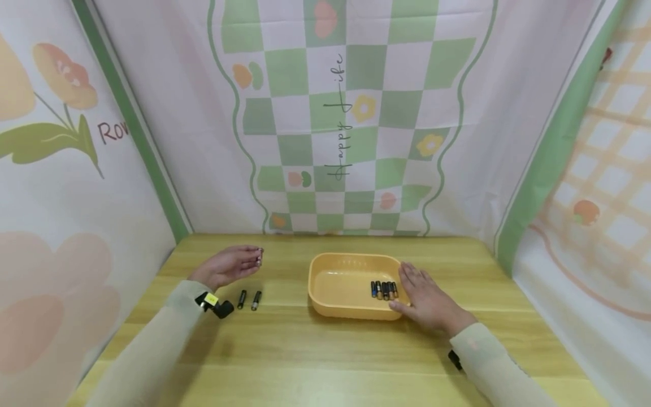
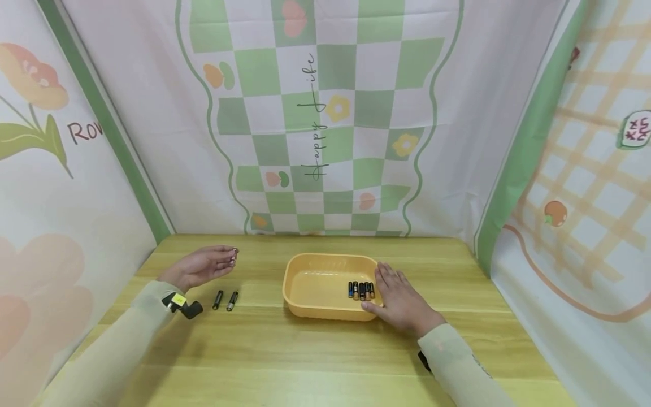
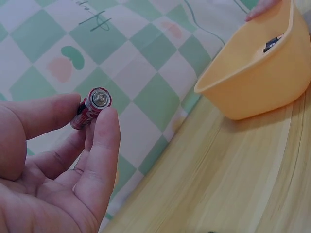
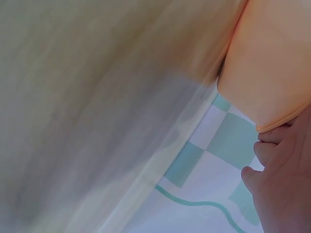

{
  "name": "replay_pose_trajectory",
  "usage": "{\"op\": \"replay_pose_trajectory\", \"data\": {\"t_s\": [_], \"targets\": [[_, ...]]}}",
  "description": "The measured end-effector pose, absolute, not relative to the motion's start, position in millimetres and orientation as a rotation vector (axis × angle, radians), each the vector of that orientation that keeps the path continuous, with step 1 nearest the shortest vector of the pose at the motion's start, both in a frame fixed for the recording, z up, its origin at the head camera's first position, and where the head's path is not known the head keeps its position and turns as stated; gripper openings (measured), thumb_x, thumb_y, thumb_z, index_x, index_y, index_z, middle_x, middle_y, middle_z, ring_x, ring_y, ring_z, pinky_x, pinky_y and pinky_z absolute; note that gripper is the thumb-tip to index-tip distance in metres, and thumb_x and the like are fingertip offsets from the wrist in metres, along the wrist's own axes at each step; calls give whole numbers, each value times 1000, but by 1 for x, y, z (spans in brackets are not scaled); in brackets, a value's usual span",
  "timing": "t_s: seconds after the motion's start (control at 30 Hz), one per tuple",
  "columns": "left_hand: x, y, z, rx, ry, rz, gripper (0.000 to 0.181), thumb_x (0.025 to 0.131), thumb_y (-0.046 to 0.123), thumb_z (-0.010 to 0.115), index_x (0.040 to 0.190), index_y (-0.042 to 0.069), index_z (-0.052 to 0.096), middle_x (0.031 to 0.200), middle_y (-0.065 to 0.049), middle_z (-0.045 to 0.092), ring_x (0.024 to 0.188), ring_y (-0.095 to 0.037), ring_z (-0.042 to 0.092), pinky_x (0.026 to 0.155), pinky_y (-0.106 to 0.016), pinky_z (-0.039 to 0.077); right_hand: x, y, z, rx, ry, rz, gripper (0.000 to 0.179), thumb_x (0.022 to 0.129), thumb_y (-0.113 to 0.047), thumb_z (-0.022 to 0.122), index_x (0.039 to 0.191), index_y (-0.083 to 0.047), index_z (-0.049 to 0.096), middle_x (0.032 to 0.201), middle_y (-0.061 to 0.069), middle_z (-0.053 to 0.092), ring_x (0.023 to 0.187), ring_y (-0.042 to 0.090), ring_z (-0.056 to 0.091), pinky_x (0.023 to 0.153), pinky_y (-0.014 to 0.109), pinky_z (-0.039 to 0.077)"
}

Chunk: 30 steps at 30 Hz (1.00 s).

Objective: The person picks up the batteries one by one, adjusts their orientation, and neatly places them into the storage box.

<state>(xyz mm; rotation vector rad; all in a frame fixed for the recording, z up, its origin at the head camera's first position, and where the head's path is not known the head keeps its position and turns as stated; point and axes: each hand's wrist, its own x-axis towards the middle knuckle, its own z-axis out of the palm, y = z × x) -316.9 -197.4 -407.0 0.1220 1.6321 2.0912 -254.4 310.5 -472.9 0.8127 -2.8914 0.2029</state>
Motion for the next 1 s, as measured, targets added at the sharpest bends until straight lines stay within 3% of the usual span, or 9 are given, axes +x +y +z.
{"op": "replay_pose_trajectory", "data": {"t_s": [0.43,1.0], "targets": [[-323,-177,-400,169,1628,2082,19,101,3,48,119,-1,52,102,-7,61,96,-19,60,96,-33,51,-253,311,-472,792,-2909,234,93,97,-66,35,152,5,11,160,16,-1,146,33,2,118,52,8],[-330,-155,-397,155,1616,2078,13,100,3,50,110,2,58,98,-7,63,89,-18,62,106,-40,42,-252,310,-474,786,-2913,272,93,96,-65,37,153,4,10,160,15,-2,146,34,4,119,49,7]]}}
